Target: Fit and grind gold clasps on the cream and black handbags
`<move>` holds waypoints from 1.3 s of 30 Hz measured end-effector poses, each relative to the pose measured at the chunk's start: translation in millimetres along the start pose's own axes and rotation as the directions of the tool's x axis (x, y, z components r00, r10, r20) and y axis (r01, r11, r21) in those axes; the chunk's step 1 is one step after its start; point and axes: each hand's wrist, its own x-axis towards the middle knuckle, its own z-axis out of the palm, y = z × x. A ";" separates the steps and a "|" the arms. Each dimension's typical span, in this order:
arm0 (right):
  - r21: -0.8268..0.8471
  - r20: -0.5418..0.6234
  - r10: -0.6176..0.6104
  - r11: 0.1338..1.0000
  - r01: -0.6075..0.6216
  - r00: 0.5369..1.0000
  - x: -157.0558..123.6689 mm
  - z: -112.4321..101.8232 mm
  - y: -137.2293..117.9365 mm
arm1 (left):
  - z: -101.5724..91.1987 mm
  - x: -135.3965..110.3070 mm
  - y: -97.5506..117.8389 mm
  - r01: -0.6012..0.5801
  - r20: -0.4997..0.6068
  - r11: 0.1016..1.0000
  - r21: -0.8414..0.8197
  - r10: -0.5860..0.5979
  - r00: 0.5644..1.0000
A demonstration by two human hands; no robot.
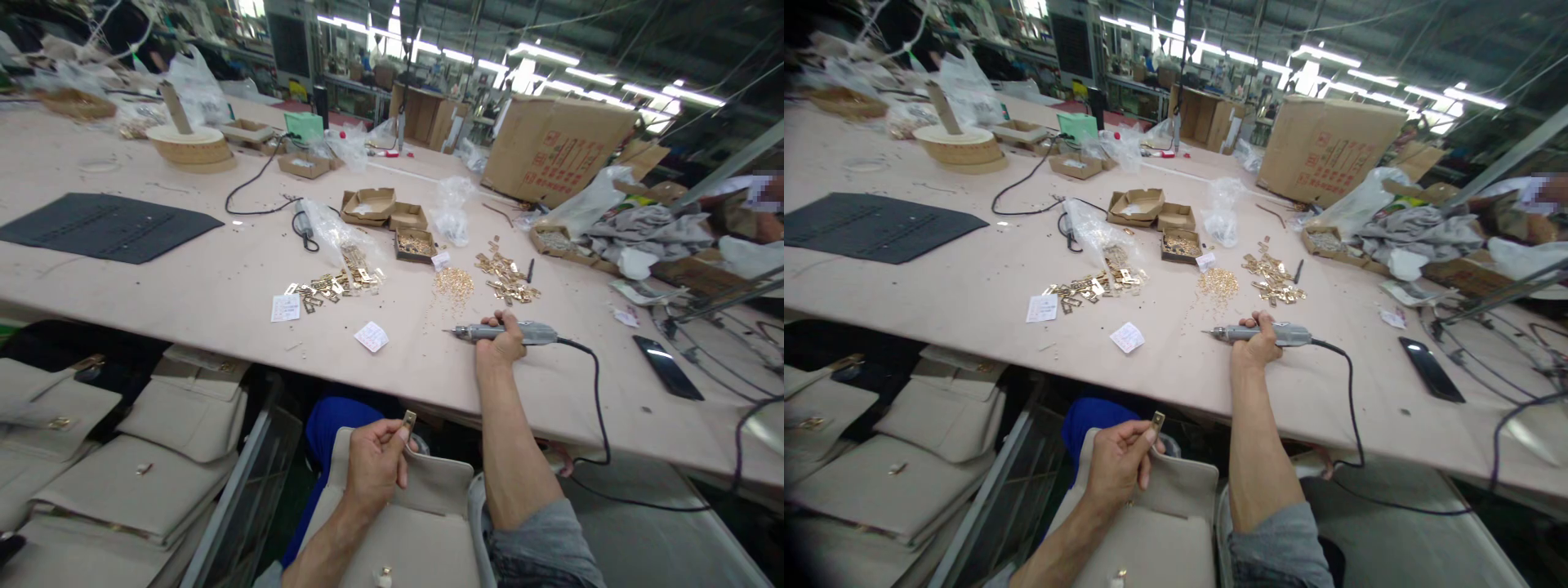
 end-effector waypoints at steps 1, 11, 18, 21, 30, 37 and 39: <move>0.004 -0.001 0.003 1.000 -0.003 1.000 0.0 -0.1 -0.7 | -0.2 0.0 -0.2 -0.002 0.000 1.000 0.003 0.002 1.000; 0.006 -0.019 0.010 1.000 -0.010 1.000 2.6 -1.9 -3.9 | -0.7 -1.2 -2.2 -0.011 -0.011 1.000 0.013 0.011 1.000; -0.003 -0.026 0.000 1.000 0.000 1.000 1.5 -2.4 -5.0 | 0.5 -1.3 1.9 -0.011 -0.007 1.000 0.018 0.011 1.000; -0.007 -0.031 -0.008 1.000 0.008 0.999 1.5 -2.6 -5.0 | 0.8 -1.6 3.1 -0.014 -0.008 1.000 0.015 0.014 1.000; -0.004 -0.060 -0.019 1.000 0.018 0.998 0.1 -1.4 -5.3 | 0.0 -1.5 -0.3 -0.010 -0.008 1.000 0.004 0.010 1.000; 0.025 -0.031 0.033 0.999 -0.033 0.999 -7.0 2.6 -15.8 | 1.2 -0.9 2.3 -0.015 -0.018 1.000 0.025 0.016 1.000; 0.024 0.007 0.066 0.998 -0.066 0.998 -14.7 0.2 -27.0 | 2.8 -0.8 3.1 -0.009 -0.030 0.999 0.049 0.010 1.000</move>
